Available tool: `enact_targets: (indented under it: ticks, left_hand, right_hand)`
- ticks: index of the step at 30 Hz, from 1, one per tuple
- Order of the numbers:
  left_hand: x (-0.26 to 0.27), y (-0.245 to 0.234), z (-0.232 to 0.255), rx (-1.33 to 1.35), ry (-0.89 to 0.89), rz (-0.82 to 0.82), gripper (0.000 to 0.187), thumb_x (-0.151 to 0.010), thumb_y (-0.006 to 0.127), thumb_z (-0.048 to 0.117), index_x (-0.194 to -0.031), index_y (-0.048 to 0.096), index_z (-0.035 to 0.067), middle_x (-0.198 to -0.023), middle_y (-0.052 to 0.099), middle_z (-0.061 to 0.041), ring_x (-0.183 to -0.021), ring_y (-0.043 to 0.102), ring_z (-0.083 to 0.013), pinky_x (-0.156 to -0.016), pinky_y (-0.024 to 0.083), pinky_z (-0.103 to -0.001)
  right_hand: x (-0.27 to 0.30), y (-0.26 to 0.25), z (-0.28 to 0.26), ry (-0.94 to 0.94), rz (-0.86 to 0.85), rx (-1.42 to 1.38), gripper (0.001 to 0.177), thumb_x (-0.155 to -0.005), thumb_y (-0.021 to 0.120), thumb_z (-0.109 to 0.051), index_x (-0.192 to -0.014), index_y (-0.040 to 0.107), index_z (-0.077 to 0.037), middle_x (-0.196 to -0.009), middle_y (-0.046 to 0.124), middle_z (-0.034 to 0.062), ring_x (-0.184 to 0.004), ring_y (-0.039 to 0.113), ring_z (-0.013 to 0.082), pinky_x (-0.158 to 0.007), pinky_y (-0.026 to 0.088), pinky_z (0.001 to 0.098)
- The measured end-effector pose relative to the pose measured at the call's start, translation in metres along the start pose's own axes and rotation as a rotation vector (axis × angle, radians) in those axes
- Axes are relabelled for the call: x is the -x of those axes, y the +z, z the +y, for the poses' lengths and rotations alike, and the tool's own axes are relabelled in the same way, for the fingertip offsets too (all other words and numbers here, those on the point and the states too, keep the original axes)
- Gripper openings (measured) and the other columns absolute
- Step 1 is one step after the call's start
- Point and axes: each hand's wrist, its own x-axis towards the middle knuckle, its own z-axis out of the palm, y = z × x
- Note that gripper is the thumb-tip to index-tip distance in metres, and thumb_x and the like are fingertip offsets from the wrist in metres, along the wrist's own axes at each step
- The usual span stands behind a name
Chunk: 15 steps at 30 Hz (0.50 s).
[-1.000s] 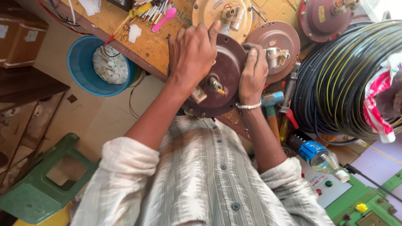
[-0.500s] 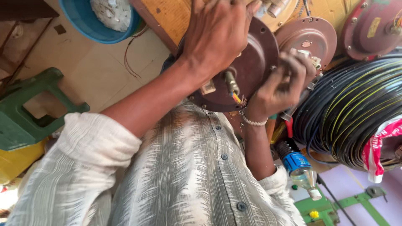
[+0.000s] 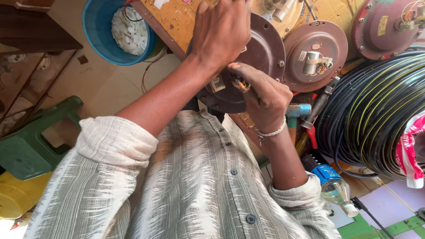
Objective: The person assembles an electric motor by hand, using a hammer to tap a copper ring into place on the stator and then securing the housing with screws. The person uses a screwdriver to tighten the screws and a hammer to adjust the components.
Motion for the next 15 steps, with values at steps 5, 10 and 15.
enact_targets:
  ticks: [5, 10, 15]
  left_hand:
    - [-0.002, -0.006, 0.003, -0.018, 0.031, 0.019, 0.025, -0.104, 0.054, 0.015, -0.081, 0.058, 0.006, -0.068, 0.062, -0.018, -0.068, 0.064, -0.0413, -0.068, 0.047, -0.053]
    - [-0.007, -0.008, 0.006, -0.043, 0.010, 0.044, 0.022, -0.101, 0.055, 0.015, -0.082, 0.061, 0.004, -0.065, 0.062, -0.018, -0.061, 0.062, -0.0417, -0.061, 0.045, -0.055]
    - [0.000, -0.002, -0.001, -0.003, 0.050, 0.011, 0.025, -0.097, 0.057, 0.009, -0.073, 0.058, 0.005, -0.064, 0.060, -0.018, -0.062, 0.062, -0.0410, -0.062, 0.046, -0.053]
  right_hand:
    - [-0.007, 0.011, -0.007, -0.008, 0.181, 0.062, 0.030, -0.089, 0.090, -0.007, -0.105, 0.065, -0.002, -0.105, 0.073, 0.0095, -0.097, 0.075, 0.0219, -0.083, 0.061, 0.0314]
    - [0.017, 0.011, 0.009, -0.063, 0.307, 0.022, 0.060, -0.077, 0.087, -0.041, -0.107, 0.056, 0.000, -0.103, 0.057, 0.0120, -0.097, 0.060, 0.0257, -0.084, 0.051, 0.0351]
    - [0.076, -0.010, 0.028, 0.321, 0.515, -0.083, 0.048, -0.101, 0.073, -0.047, -0.110, 0.062, -0.001, -0.108, 0.056, 0.0075, -0.089, 0.056, 0.0170, -0.079, 0.046, 0.0275]
